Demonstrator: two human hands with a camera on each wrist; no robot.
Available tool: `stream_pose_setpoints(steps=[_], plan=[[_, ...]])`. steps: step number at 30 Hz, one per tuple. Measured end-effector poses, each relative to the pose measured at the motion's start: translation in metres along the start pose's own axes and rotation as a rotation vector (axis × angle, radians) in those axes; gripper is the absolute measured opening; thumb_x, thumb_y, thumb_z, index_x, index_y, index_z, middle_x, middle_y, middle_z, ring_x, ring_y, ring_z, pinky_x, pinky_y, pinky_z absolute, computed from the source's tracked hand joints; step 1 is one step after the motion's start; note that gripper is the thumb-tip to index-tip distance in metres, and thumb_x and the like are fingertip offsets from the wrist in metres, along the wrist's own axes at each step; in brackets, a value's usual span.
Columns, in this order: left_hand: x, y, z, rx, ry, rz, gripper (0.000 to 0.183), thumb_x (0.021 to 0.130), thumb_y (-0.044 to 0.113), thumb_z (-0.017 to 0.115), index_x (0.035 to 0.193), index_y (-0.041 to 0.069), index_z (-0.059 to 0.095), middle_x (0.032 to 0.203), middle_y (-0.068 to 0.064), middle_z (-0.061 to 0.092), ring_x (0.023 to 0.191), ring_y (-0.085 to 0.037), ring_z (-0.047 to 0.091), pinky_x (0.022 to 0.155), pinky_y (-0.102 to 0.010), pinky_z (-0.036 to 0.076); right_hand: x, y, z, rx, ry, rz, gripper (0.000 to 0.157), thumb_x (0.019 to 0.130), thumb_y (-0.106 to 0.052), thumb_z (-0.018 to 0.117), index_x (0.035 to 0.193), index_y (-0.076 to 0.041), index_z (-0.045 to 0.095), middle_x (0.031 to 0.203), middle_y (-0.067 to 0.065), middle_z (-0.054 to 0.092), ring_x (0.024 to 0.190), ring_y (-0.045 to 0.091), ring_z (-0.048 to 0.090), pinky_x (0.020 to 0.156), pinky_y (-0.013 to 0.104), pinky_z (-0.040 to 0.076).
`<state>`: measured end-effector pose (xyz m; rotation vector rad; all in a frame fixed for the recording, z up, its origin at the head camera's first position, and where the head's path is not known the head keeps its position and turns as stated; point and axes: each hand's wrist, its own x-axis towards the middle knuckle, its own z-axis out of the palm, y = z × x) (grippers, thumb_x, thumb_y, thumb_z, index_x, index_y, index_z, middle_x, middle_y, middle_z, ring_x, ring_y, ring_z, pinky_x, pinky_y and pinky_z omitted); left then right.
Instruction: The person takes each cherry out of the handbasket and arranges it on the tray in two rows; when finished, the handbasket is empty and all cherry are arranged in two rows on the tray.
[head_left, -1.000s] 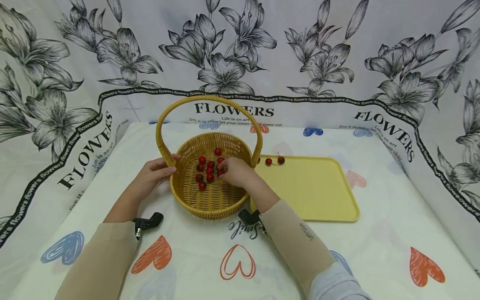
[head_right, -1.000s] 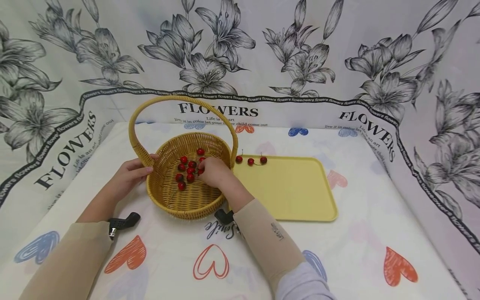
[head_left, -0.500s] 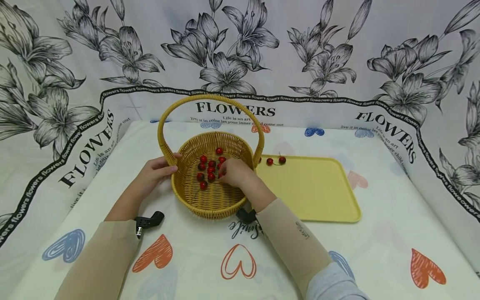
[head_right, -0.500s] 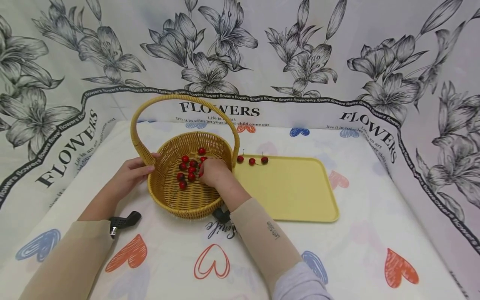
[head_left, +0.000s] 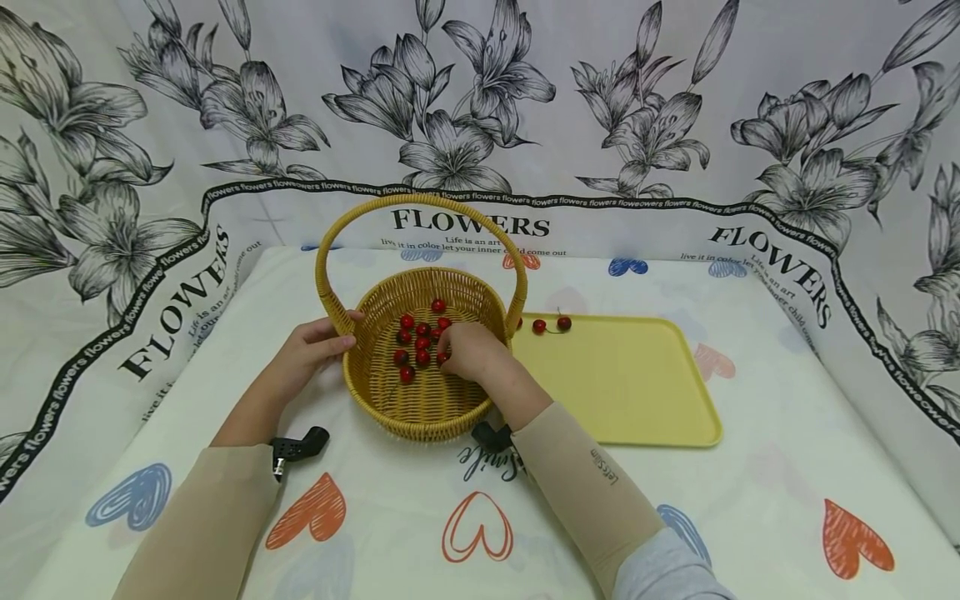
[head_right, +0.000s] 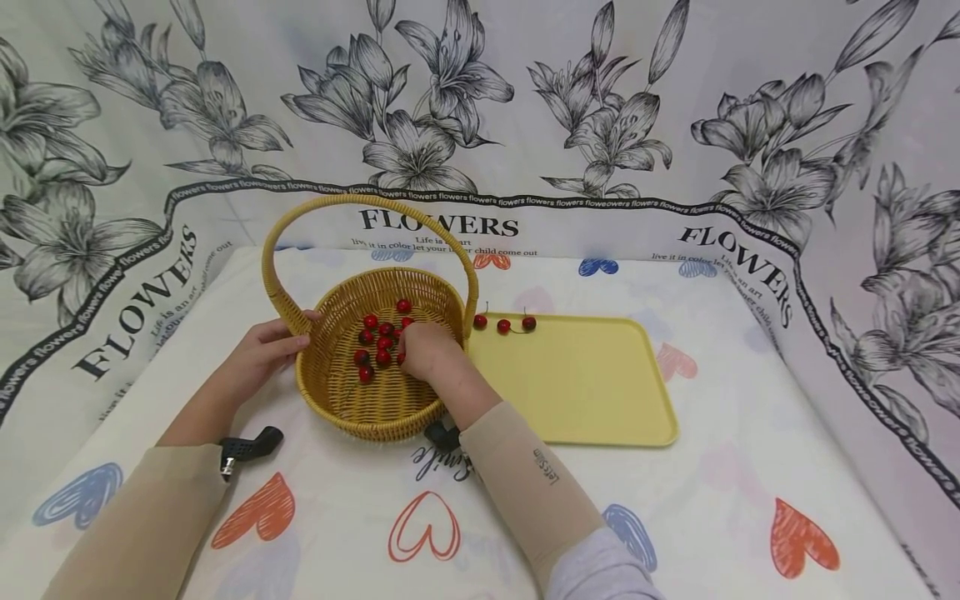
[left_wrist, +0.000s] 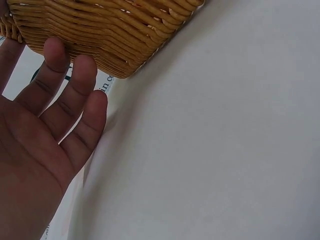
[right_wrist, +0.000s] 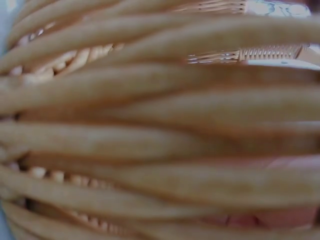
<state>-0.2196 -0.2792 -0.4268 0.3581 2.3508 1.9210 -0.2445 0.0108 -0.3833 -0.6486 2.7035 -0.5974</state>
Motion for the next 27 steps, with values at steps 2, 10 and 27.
stream_pose_setpoints(steps=[2,10,27], plan=[[0.000,0.000,0.000,0.004,-0.001,0.003,0.044,0.104,0.020,0.061,0.143,-0.001,0.055,0.142,-0.012,0.057,0.118,-0.018,0.054,0.090,-0.022,0.048,-0.001,0.000,0.000,-0.011,0.005,-0.008,0.023,0.094,-0.016,0.077,0.116,-0.009,0.075,0.122,0.006,0.069,0.111,0.022,0.062,0.094,0.036,0.051],[0.000,0.000,0.000,0.008,0.002,0.001,0.044,0.104,0.019,0.061,0.143,-0.001,0.055,0.139,-0.011,0.058,0.114,-0.017,0.055,0.089,-0.023,0.048,-0.005,-0.001,-0.002,0.059,0.054,-0.120,0.019,0.095,-0.021,0.076,0.112,-0.013,0.075,0.104,-0.001,0.066,0.095,0.016,0.058,0.087,0.031,0.051],[0.000,-0.001,-0.001,-0.017,-0.005,0.006,0.042,0.104,0.018,0.062,0.142,0.001,0.056,0.136,-0.007,0.060,0.113,-0.015,0.057,0.087,-0.023,0.051,-0.047,-0.008,-0.053,0.276,0.086,-0.325,0.024,0.096,-0.018,0.074,0.119,-0.013,0.073,0.099,-0.004,0.064,0.087,0.016,0.058,0.075,0.028,0.052]])
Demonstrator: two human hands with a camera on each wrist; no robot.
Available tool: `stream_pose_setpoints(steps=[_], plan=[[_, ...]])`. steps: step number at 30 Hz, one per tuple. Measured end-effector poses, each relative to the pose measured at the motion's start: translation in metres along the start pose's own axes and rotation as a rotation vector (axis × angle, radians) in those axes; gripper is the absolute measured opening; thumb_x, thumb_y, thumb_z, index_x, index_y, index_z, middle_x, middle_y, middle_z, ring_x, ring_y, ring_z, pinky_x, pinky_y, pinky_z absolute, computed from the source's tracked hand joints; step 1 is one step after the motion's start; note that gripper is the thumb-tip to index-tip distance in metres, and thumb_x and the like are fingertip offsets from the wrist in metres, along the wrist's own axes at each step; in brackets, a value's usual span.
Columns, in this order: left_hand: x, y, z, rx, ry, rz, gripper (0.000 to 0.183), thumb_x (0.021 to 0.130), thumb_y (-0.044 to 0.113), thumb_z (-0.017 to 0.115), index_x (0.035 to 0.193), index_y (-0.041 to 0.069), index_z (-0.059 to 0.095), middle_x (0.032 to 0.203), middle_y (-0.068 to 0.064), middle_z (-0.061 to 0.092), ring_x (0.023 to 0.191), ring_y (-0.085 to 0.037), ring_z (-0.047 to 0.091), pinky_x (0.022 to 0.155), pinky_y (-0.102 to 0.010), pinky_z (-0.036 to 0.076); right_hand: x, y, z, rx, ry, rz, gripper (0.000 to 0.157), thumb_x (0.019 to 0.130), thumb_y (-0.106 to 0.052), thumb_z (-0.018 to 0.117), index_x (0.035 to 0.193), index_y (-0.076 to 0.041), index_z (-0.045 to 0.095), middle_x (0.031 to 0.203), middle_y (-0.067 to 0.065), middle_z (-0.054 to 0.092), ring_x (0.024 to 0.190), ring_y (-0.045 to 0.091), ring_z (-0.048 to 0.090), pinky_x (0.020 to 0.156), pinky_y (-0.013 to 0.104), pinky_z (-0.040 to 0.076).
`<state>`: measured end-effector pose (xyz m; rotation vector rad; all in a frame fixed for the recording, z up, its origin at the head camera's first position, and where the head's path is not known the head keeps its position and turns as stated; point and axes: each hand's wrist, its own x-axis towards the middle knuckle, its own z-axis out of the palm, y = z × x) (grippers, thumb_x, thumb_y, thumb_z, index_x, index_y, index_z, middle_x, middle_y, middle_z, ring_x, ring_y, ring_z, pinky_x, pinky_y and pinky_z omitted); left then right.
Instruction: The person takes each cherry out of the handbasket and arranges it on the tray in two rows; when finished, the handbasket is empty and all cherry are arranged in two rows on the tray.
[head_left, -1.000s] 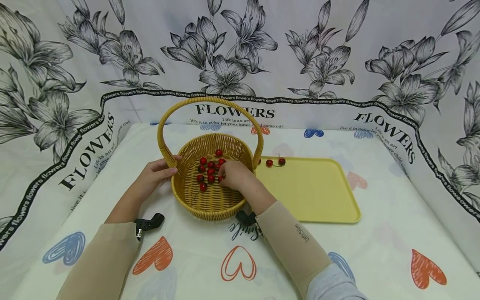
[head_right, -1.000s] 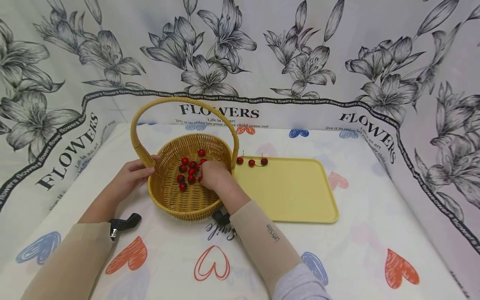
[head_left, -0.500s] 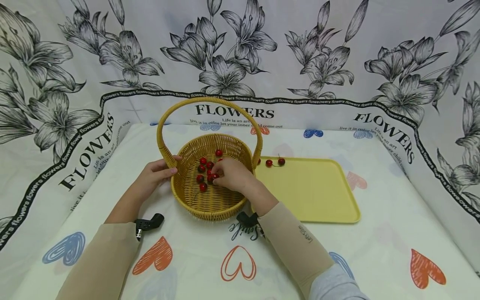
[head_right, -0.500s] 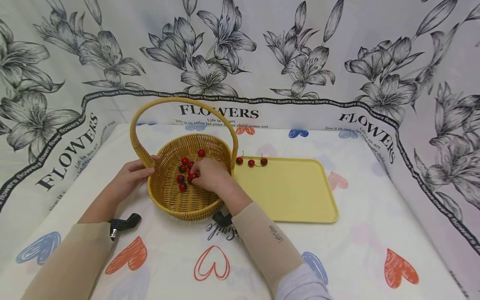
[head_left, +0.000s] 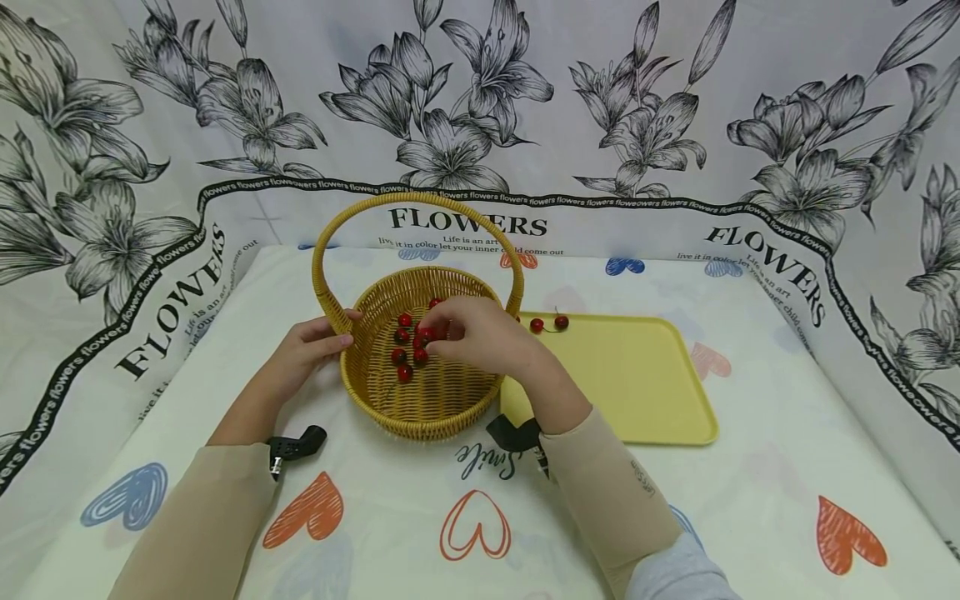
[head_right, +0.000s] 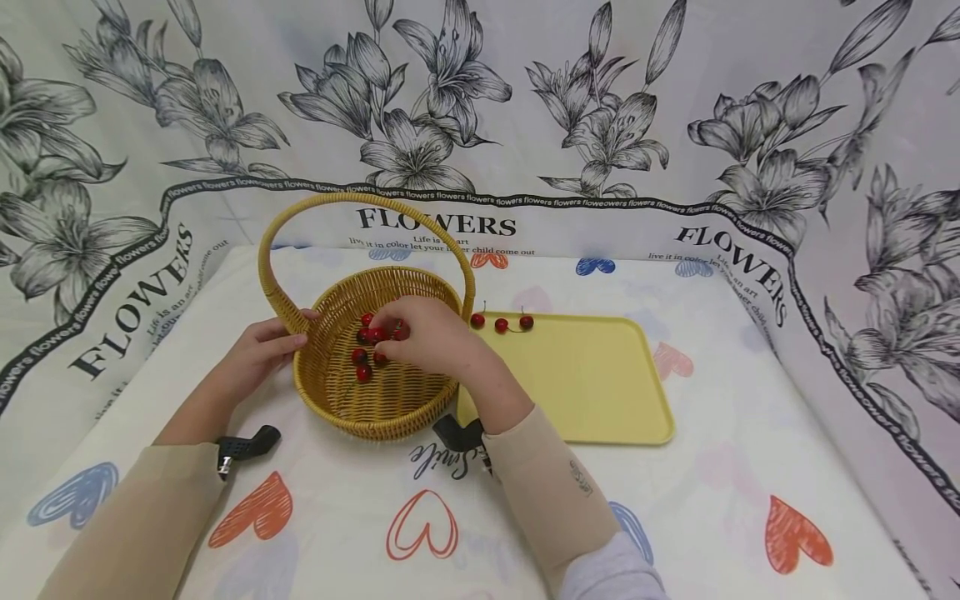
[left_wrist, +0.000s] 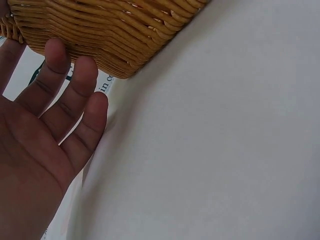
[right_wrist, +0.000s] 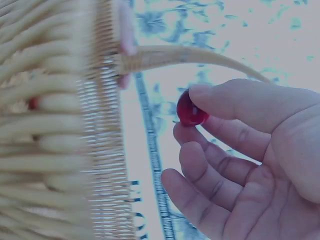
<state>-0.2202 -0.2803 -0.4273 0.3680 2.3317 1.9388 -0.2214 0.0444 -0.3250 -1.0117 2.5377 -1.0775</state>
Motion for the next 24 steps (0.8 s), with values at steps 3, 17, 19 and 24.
stream_pose_setpoints(steps=[3,17,19,24], plan=[[0.000,0.000,0.000,0.000,0.000,0.000,0.042,0.104,0.018,0.062,0.142,0.001,0.057,0.137,-0.008,0.059,0.114,-0.015,0.057,0.087,-0.023,0.051,-0.008,-0.004,-0.010,0.025,0.030,-0.002,0.024,0.095,-0.020,0.076,0.119,-0.015,0.073,0.100,-0.005,0.064,0.083,0.017,0.057,0.071,0.031,0.051],[0.000,-0.002,0.000,0.000,-0.002,0.012,0.040,0.104,0.018,0.061,0.141,0.002,0.057,0.137,-0.006,0.060,0.116,-0.014,0.057,0.088,-0.022,0.050,-0.049,-0.006,-0.060,0.182,0.147,-0.113,0.025,0.093,-0.011,0.078,0.117,-0.012,0.073,0.105,0.000,0.067,0.085,0.020,0.062,0.075,0.037,0.052],[0.001,-0.002,0.000,-0.006,-0.003,0.014,0.040,0.104,0.017,0.061,0.141,0.001,0.057,0.137,-0.006,0.060,0.116,-0.014,0.057,0.089,-0.022,0.051,-0.054,-0.005,-0.066,0.179,0.164,-0.123,0.026,0.092,-0.011,0.079,0.117,-0.011,0.073,0.102,0.001,0.067,0.086,0.019,0.063,0.078,0.036,0.052],[0.001,-0.003,0.000,-0.005,-0.003,0.014,0.041,0.105,0.017,0.060,0.142,0.001,0.057,0.137,-0.007,0.060,0.117,-0.014,0.057,0.089,-0.022,0.051,-0.065,0.001,-0.080,0.245,0.202,-0.140,0.027,0.092,-0.006,0.077,0.119,-0.007,0.071,0.097,0.007,0.067,0.078,0.027,0.064,0.069,0.035,0.053]])
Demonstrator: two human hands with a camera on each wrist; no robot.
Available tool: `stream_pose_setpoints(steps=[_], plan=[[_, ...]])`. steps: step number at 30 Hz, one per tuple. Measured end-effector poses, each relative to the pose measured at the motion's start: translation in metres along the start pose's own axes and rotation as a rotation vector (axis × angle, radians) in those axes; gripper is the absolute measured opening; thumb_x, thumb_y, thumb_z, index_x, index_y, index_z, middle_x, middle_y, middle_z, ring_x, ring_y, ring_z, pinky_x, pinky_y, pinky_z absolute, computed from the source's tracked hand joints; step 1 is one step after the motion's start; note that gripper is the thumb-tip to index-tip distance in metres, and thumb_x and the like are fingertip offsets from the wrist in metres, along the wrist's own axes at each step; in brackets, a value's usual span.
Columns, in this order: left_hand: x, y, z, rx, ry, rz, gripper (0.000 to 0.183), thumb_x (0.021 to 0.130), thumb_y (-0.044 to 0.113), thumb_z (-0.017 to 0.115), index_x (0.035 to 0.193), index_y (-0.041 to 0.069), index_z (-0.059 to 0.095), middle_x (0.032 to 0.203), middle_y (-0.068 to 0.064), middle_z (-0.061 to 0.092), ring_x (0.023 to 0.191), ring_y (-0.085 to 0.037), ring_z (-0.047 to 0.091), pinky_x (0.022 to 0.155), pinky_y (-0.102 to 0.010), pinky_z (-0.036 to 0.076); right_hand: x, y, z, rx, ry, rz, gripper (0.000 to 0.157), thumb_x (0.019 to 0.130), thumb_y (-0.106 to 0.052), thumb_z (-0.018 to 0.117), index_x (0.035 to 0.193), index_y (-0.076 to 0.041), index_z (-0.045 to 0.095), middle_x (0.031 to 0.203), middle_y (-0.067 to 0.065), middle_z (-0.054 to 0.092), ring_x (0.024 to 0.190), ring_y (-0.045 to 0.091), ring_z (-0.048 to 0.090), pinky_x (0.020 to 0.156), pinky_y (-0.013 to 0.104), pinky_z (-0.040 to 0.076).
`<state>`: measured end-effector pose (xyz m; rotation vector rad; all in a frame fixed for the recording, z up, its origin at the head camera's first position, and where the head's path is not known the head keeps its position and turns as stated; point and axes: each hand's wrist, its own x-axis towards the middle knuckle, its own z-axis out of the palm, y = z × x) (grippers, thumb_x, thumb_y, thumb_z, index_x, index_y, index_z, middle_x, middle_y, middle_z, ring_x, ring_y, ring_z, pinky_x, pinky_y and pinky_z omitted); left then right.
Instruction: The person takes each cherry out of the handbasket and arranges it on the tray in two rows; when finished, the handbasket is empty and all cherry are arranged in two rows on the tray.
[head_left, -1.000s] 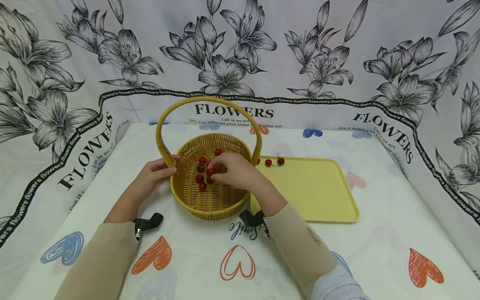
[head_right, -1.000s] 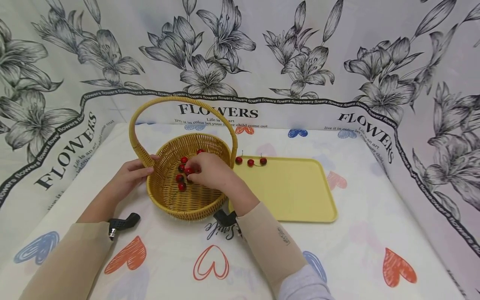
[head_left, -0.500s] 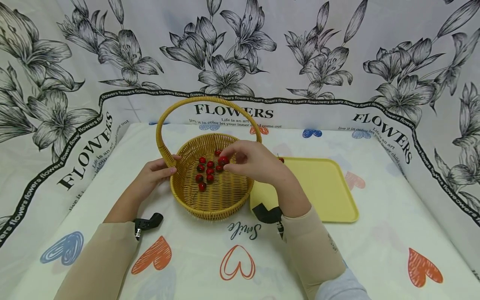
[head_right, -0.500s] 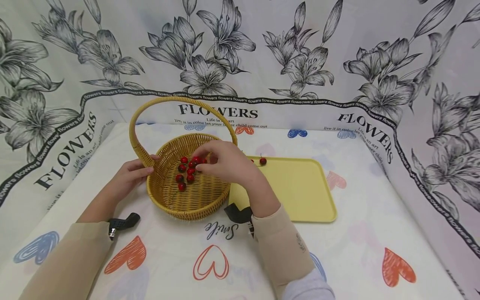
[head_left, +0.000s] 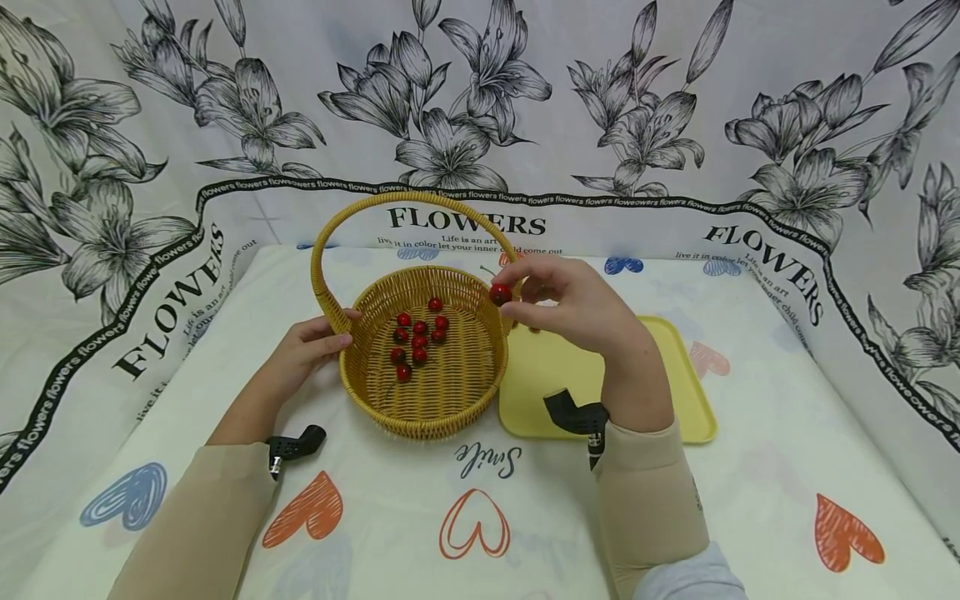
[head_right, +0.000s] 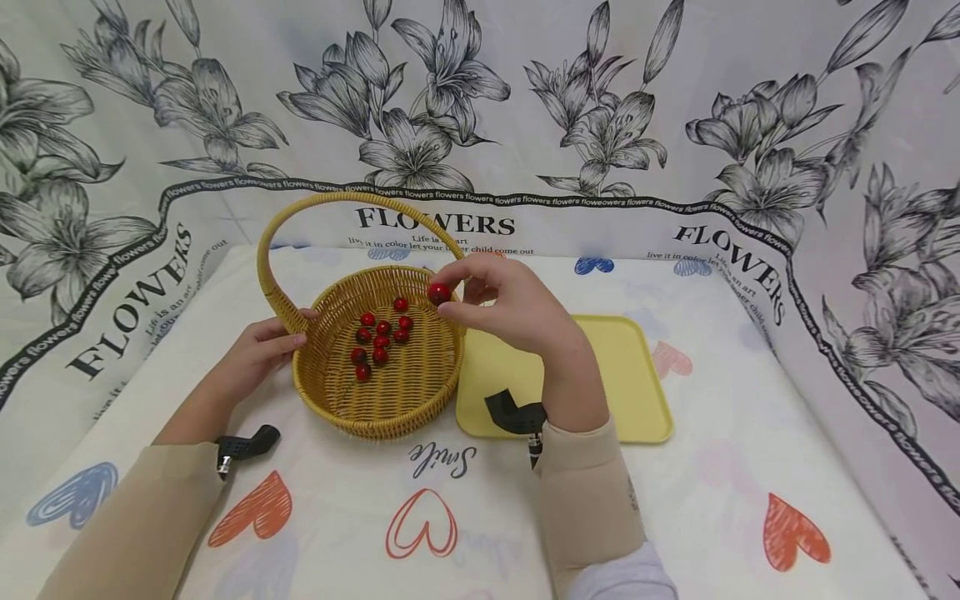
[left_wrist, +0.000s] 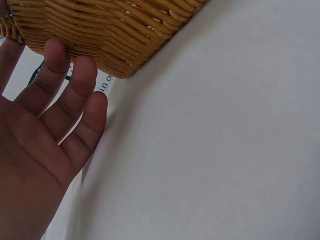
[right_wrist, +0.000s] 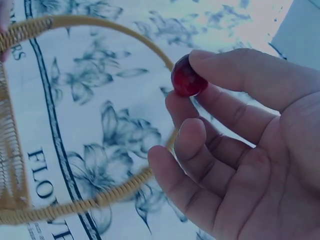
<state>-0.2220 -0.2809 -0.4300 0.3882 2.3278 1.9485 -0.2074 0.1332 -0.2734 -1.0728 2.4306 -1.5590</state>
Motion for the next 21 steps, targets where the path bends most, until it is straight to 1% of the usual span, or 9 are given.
stream_pose_setpoints(steps=[2,5,8,12,15,18,21], plan=[[0.000,0.000,0.000,0.003,0.001,-0.001,0.041,0.105,0.018,0.060,0.141,0.000,0.056,0.137,-0.007,0.060,0.117,-0.014,0.057,0.089,-0.022,0.050,-0.003,0.003,-0.006,0.025,0.025,0.003,0.028,0.093,-0.004,0.076,0.120,-0.006,0.071,0.098,0.009,0.067,0.076,0.030,0.063,0.063,0.035,0.052],[0.000,0.000,0.000,0.005,0.002,-0.004,0.041,0.105,0.018,0.061,0.141,0.000,0.057,0.137,-0.006,0.060,0.117,-0.014,0.057,0.089,-0.022,0.050,-0.008,0.008,-0.016,0.020,0.077,0.018,0.029,0.094,-0.004,0.074,0.122,-0.006,0.071,0.102,0.009,0.068,0.077,0.029,0.063,0.062,0.033,0.052],[-0.001,0.000,0.000,-0.004,0.001,-0.003,0.041,0.105,0.018,0.060,0.142,0.000,0.056,0.139,-0.008,0.058,0.119,-0.014,0.057,0.090,-0.022,0.050,-0.012,0.014,-0.027,-0.007,0.133,0.033,0.028,0.094,-0.005,0.074,0.122,-0.006,0.072,0.110,0.006,0.068,0.084,0.026,0.062,0.068,0.031,0.052],[-0.001,0.001,0.000,-0.016,-0.004,-0.003,0.042,0.105,0.017,0.060,0.142,-0.001,0.056,0.141,-0.010,0.057,0.120,-0.014,0.056,0.091,-0.022,0.050,-0.018,0.025,-0.041,-0.021,0.198,0.030,0.026,0.095,-0.005,0.073,0.121,-0.004,0.070,0.112,0.005,0.069,0.093,0.025,0.063,0.078,0.030,0.050],[-0.001,0.001,0.000,-0.012,-0.005,-0.004,0.041,0.105,0.018,0.060,0.142,0.000,0.056,0.139,-0.009,0.058,0.117,-0.014,0.057,0.089,-0.022,0.050,-0.024,0.035,-0.051,-0.022,0.250,0.023,0.026,0.097,-0.005,0.071,0.122,-0.005,0.070,0.112,0.004,0.070,0.096,0.024,0.065,0.084,0.029,0.049],[-0.001,0.001,0.000,-0.007,-0.006,-0.003,0.041,0.105,0.018,0.060,0.142,0.002,0.057,0.137,-0.008,0.059,0.114,-0.015,0.057,0.088,-0.023,0.051,-0.030,0.047,-0.060,-0.026,0.307,0.042,0.027,0.097,-0.005,0.071,0.124,-0.007,0.070,0.110,0.001,0.070,0.094,0.023,0.066,0.084,0.028,0.048],[-0.001,0.001,0.000,-0.010,-0.005,-0.002,0.040,0.105,0.018,0.060,0.142,0.002,0.057,0.136,-0.008,0.060,0.113,-0.015,0.057,0.087,-0.023,0.051,-0.034,0.058,-0.068,-0.038,0.356,0.093,0.029,0.096,-0.007,0.072,0.125,-0.007,0.070,0.109,-0.001,0.070,0.091,0.020,0.065,0.082,0.027,0.047]])
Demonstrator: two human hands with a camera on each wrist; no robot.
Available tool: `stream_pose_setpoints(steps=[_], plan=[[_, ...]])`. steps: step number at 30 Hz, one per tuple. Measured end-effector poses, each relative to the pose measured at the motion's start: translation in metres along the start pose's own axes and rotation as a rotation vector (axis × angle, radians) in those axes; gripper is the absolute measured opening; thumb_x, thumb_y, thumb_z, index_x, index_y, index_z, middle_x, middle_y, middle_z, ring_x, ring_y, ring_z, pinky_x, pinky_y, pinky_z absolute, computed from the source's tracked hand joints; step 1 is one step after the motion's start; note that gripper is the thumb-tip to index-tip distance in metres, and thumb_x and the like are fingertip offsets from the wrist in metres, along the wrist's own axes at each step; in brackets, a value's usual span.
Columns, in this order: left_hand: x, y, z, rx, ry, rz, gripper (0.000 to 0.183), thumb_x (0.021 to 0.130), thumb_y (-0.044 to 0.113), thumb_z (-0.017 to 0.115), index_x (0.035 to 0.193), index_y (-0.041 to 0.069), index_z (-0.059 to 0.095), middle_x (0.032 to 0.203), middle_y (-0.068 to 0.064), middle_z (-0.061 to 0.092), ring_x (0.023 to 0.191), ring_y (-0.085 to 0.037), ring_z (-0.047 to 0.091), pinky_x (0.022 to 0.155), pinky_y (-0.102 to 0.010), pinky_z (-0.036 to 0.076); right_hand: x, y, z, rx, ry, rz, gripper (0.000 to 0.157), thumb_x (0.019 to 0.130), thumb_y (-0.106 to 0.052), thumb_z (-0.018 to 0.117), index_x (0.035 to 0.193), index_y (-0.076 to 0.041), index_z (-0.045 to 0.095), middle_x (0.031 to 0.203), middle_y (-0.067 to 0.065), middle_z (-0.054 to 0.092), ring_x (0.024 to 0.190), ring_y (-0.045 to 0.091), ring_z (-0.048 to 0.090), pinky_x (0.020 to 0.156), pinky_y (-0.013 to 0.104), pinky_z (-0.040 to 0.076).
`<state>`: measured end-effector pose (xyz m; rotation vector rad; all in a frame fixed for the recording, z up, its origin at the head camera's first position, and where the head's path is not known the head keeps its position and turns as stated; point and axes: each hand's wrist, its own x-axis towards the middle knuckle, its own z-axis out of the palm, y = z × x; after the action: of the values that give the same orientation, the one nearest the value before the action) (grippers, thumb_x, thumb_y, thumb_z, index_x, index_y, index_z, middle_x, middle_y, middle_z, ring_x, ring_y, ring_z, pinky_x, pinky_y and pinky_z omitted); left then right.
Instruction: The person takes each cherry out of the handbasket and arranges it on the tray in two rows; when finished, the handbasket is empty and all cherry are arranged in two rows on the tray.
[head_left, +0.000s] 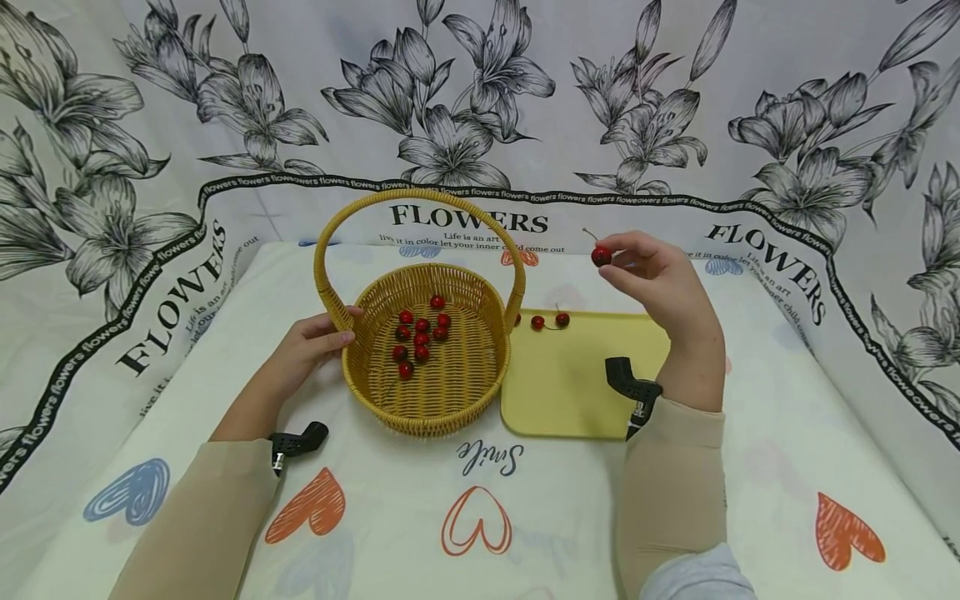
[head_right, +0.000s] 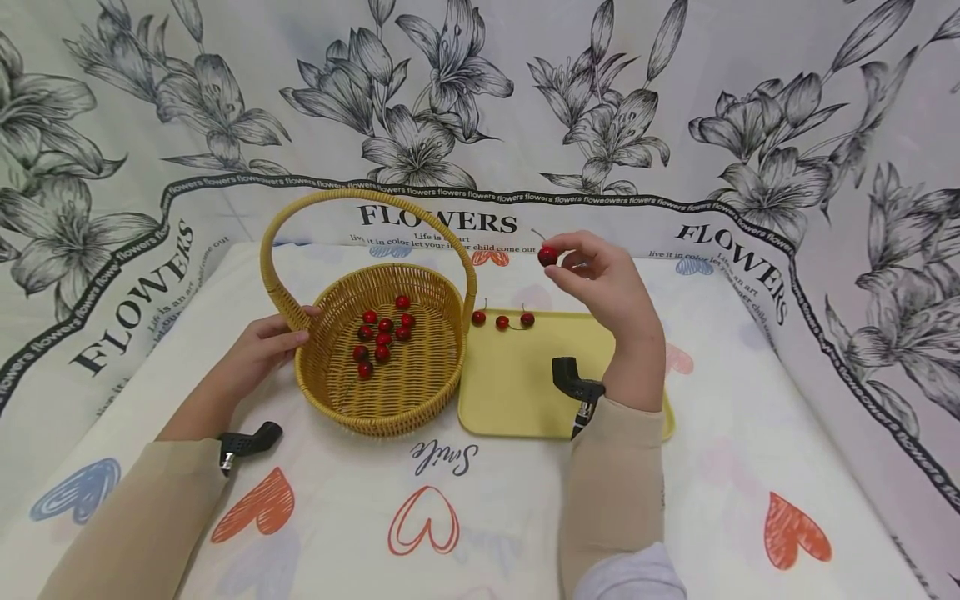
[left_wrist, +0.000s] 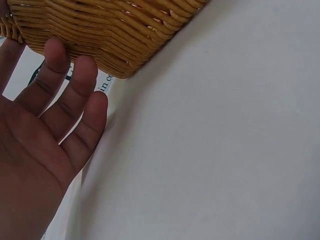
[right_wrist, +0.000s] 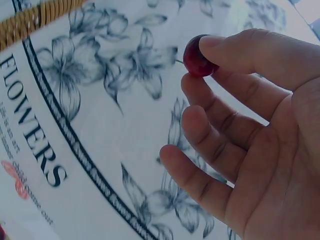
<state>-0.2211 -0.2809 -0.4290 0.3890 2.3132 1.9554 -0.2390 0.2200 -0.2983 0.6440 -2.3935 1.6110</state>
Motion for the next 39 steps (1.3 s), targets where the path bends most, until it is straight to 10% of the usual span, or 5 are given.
stream_pose_setpoints(steps=[18,39], plan=[[0.001,0.000,0.001,0.008,0.004,0.000,0.042,0.104,0.017,0.062,0.142,-0.001,0.056,0.139,-0.008,0.059,0.119,-0.013,0.056,0.091,-0.022,0.050,0.008,0.086,-0.005,-0.258,-0.167,0.392,0.032,0.099,-0.024,0.070,0.126,-0.006,0.068,0.130,0.014,0.061,0.106,0.030,0.054,0.089,0.042,0.041],[0.001,-0.001,0.000,-0.022,0.000,0.012,0.042,0.104,0.014,0.062,0.141,-0.004,0.055,0.137,-0.007,0.061,0.117,-0.012,0.057,0.090,-0.022,0.050,0.014,0.115,0.026,-0.398,-0.257,0.520,0.026,0.097,-0.016,0.069,0.122,-0.007,0.069,0.118,0.017,0.061,0.111,0.034,0.051,0.104,0.052,0.037]])
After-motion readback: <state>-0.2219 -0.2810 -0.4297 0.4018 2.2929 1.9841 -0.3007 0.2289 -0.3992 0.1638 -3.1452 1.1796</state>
